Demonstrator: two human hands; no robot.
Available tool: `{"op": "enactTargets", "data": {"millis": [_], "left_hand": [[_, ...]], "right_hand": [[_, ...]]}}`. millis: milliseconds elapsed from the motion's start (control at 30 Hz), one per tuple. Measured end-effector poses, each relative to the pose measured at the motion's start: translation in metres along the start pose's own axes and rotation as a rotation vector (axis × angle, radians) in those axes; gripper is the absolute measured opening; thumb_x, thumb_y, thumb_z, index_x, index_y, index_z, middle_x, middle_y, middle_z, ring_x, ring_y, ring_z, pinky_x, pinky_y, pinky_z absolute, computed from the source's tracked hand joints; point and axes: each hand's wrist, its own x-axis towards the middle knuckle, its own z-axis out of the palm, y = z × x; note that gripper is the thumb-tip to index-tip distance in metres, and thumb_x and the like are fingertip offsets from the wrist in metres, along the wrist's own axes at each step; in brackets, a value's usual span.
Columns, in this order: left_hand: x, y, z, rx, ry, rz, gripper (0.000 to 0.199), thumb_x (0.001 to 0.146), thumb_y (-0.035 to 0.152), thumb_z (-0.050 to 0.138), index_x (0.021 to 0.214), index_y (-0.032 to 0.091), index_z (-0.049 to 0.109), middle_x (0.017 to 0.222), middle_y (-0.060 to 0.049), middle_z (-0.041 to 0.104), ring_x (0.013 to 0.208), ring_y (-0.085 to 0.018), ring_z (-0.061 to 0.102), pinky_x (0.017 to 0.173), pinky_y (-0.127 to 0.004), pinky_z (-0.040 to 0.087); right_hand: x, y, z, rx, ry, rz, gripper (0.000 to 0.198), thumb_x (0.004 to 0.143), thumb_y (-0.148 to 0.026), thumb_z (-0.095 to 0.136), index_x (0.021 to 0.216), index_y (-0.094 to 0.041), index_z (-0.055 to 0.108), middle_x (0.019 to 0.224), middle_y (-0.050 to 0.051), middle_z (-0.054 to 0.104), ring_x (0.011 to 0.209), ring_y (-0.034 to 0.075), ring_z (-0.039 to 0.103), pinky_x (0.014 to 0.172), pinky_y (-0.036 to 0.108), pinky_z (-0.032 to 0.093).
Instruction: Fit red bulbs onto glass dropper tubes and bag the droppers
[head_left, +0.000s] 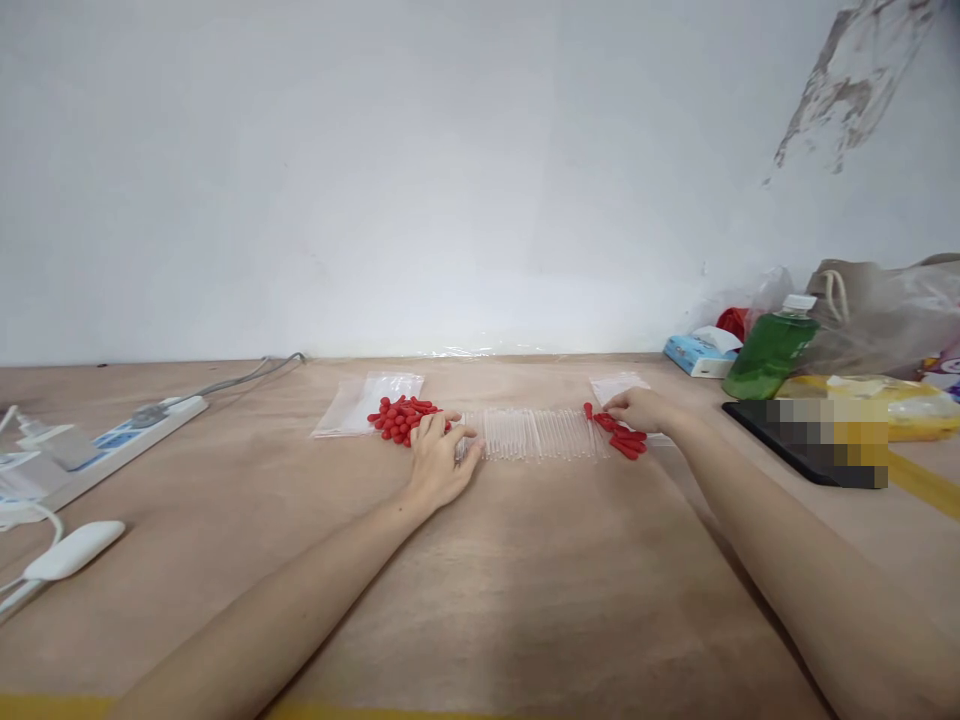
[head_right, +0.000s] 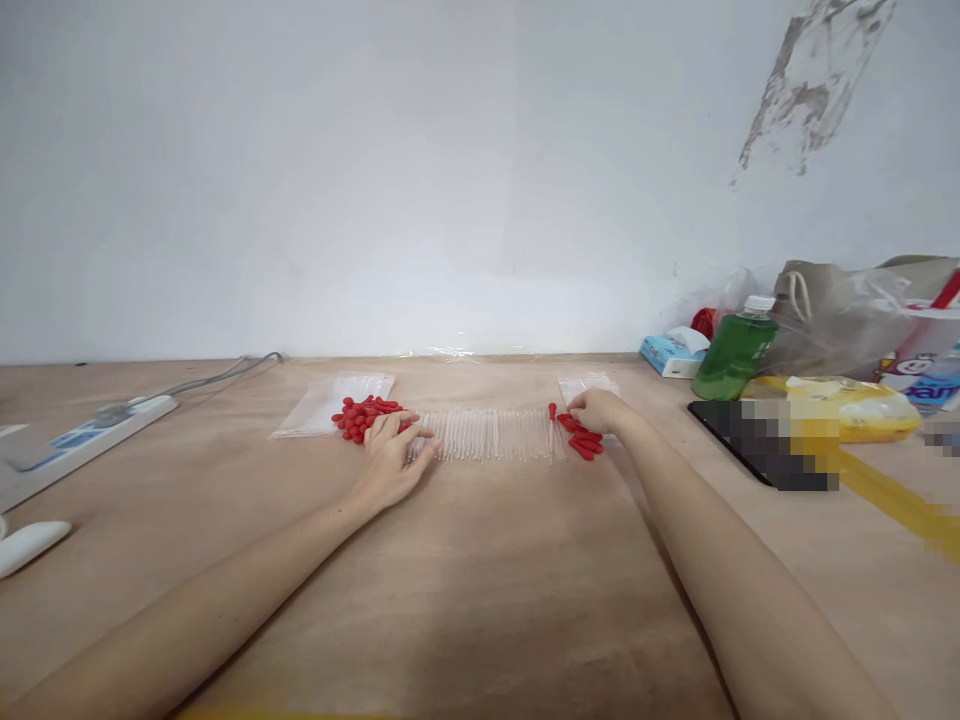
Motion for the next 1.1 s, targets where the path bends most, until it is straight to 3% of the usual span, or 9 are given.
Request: {"op": "enactTargets", "data": {"millis": [167, 367, 600, 800, 900, 967, 1100], "left_hand": [[0.014, 0.004, 0.005, 0.104, -0.032, -0.087, 0.020, 0.073, 0.039, 0.056, 0.077, 0.022, 0.064, 0.104, -0.007, 0.053, 0.099, -0.026, 0.043, 0.082, -0.041, 0.032], [0.044, 0.016, 0.016, 0.184, -0.102, -0.133, 0.036, 0.069, 0.050, 0.054, 0.069, 0.016, 0.065, 0.111, -0.016, 0.050, 0.106, -0.034, 0.039, 0.085, -0.048, 0.028], [0.071, 0.022, 0.032, 0.242, -0.267, -0.322, 0.027, 0.059, 0.039, 0.060, 0.063, 0.012, 0.063, 0.098, -0.020, 0.057, 0.100, -0.038, 0.044, 0.081, -0.050, 0.030], [0.079, 0.021, 0.035, 0.189, -0.338, -0.396, 0.022, 0.058, 0.033, 0.062, 0.058, 0.011, 0.061, 0.090, -0.024, 0.059, 0.094, -0.041, 0.048, 0.073, -0.050, 0.034], [0.077, 0.023, 0.027, 0.146, -0.328, -0.351, 0.027, 0.067, 0.037, 0.058, 0.059, 0.011, 0.060, 0.089, -0.022, 0.059, 0.095, -0.040, 0.048, 0.073, -0.049, 0.035], [0.072, 0.024, 0.017, 0.098, -0.310, -0.274, 0.030, 0.076, 0.039, 0.049, 0.065, 0.013, 0.059, 0.088, -0.017, 0.060, 0.092, -0.033, 0.051, 0.073, -0.043, 0.038], [0.047, 0.016, -0.009, -0.081, -0.269, 0.006, 0.023, 0.087, 0.035, 0.037, 0.086, 0.017, 0.052, 0.076, -0.004, 0.058, 0.069, -0.017, 0.054, 0.061, -0.029, 0.041]], "right_hand": [[-0.001, 0.001, -0.001, 0.000, -0.041, -0.031, 0.027, 0.068, -0.014, 0.054, 0.090, -0.020, 0.069, 0.073, 0.001, 0.067, 0.060, 0.011, 0.058, 0.056, 0.019, 0.041], [0.000, -0.001, -0.005, -0.015, 0.033, -0.030, 0.017, 0.065, -0.016, 0.059, 0.078, -0.020, 0.070, 0.064, 0.000, 0.064, 0.059, 0.013, 0.057, 0.054, 0.022, 0.040], [-0.004, -0.007, -0.014, -0.024, 0.144, -0.051, 0.009, 0.065, -0.017, 0.062, 0.073, -0.019, 0.066, 0.076, 0.003, 0.066, 0.069, 0.016, 0.057, 0.057, 0.024, 0.039], [-0.014, -0.035, -0.018, 0.003, 0.236, -0.133, 0.011, 0.066, -0.020, 0.062, 0.077, -0.019, 0.064, 0.087, 0.006, 0.065, 0.081, 0.019, 0.057, 0.065, 0.027, 0.040], [-0.019, -0.057, -0.010, 0.077, 0.287, -0.198, 0.010, 0.070, -0.019, 0.058, 0.079, -0.018, 0.061, 0.086, 0.005, 0.065, 0.079, 0.017, 0.058, 0.066, 0.026, 0.042], [-0.023, -0.071, 0.001, 0.224, 0.338, -0.271, 0.011, 0.073, -0.018, 0.056, 0.083, -0.017, 0.059, 0.083, 0.004, 0.065, 0.073, 0.014, 0.058, 0.064, 0.024, 0.043], [-0.042, -0.093, 0.030, 0.445, 0.383, -0.495, 0.019, 0.076, -0.019, 0.053, 0.095, -0.018, 0.059, 0.087, 0.005, 0.063, 0.073, 0.014, 0.058, 0.065, 0.027, 0.045]]}}
